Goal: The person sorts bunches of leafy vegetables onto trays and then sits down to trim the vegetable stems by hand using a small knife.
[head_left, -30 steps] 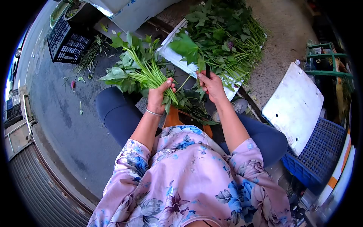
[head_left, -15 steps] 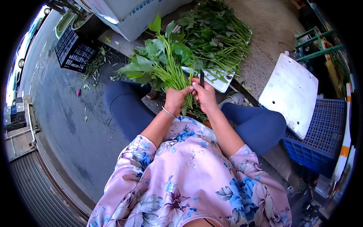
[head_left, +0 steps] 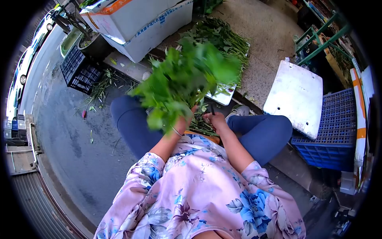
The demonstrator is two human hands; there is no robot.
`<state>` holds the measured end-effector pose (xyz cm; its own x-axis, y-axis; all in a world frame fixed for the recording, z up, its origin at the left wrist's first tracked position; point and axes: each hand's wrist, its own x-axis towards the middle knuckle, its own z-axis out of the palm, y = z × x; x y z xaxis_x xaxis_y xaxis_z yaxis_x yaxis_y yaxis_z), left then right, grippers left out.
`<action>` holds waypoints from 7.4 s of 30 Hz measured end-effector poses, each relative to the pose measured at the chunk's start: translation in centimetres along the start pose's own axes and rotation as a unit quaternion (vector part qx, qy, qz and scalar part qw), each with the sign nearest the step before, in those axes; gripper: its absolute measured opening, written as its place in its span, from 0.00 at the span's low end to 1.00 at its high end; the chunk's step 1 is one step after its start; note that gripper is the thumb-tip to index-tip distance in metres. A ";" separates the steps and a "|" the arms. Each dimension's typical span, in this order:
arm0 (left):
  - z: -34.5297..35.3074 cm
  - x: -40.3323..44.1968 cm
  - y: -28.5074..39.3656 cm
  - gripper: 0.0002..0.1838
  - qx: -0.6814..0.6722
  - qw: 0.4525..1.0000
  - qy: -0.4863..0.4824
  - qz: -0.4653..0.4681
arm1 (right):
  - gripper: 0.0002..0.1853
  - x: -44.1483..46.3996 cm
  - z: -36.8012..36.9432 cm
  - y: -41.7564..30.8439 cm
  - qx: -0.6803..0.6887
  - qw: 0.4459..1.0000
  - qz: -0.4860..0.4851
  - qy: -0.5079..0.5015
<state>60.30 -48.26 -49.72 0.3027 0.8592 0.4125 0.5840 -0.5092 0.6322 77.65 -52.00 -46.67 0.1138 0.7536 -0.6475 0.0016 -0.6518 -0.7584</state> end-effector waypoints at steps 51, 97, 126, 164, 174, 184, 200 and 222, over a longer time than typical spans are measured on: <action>2.9 1.4 2.6 0.07 -0.655 0.376 0.049 -0.653 | 0.14 17.4 -11.1 -3.7 -0.538 0.813 -0.140 0.173; 2.4 1.2 2.3 0.08 -0.656 0.440 0.137 -0.598 | 0.22 3.0 -9.2 3.4 -0.499 0.861 -0.035 0.096; 2.8 2.7 2.1 0.06 -0.687 0.371 0.124 -0.613 | 0.14 12.2 -8.7 -3.4 -0.015 0.966 -0.097 0.241; 1.6 2.4 4.6 0.07 -0.558 0.611 0.088 -0.554 | 0.08 1.2 -3.1 0.8 -0.194 0.972 -0.132 0.022; 2.5 2.0 3.6 0.05 -0.556 0.579 0.152 -0.577 | 0.21 -2.5 -2.0 0.3 0.312 0.923 0.225 -0.038; 2.0 1.6 3.6 0.07 -0.544 0.605 0.094 -0.574 | 0.14 0.6 -0.9 3.2 0.351 0.909 0.219 -0.057; 3.2 0.4 1.9 0.04 -0.498 0.582 0.082 -0.638 | 0.24 0.2 -2.1 3.1 0.448 0.851 0.204 -0.182; 2.4 1.0 3.4 0.08 -0.535 0.646 -0.019 -0.544 | 0.17 0.1 -2.1 1.7 0.030 0.983 0.158 0.086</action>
<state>64.40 -48.98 -48.73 0.1825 0.7271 -0.6618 -0.3827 0.6726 0.6334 79.72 -53.18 -47.85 0.2666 0.4853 -0.8327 -0.1185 -0.8409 -0.5281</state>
